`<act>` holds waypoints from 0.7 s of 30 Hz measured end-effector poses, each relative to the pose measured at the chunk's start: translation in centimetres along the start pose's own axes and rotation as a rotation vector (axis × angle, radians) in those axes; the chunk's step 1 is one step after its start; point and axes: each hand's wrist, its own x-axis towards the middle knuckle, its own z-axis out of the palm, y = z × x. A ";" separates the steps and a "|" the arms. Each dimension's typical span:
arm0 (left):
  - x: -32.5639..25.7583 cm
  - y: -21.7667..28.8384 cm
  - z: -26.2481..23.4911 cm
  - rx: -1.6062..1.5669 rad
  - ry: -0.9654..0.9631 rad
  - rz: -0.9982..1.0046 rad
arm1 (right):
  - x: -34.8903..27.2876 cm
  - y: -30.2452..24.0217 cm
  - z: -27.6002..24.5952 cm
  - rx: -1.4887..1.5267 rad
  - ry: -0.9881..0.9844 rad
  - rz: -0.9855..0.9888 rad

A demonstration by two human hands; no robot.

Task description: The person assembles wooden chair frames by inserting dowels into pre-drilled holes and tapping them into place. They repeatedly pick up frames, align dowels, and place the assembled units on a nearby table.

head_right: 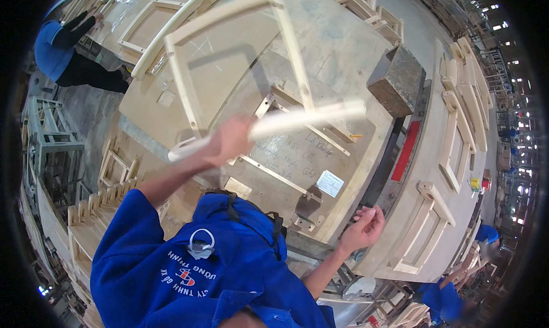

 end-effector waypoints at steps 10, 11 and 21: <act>13.7 -17.6 -1.5 -0.069 0.407 -0.176 | -4.9 7.0 -3.8 -0.101 -0.079 0.084; 13.8 -19.0 -0.8 -0.052 0.412 -0.195 | -5.2 6.7 -3.6 -0.112 -0.101 0.116; 17.8 -18.2 -0.7 -0.055 0.344 -0.237 | -6.6 8.1 -4.5 -0.213 -0.239 0.239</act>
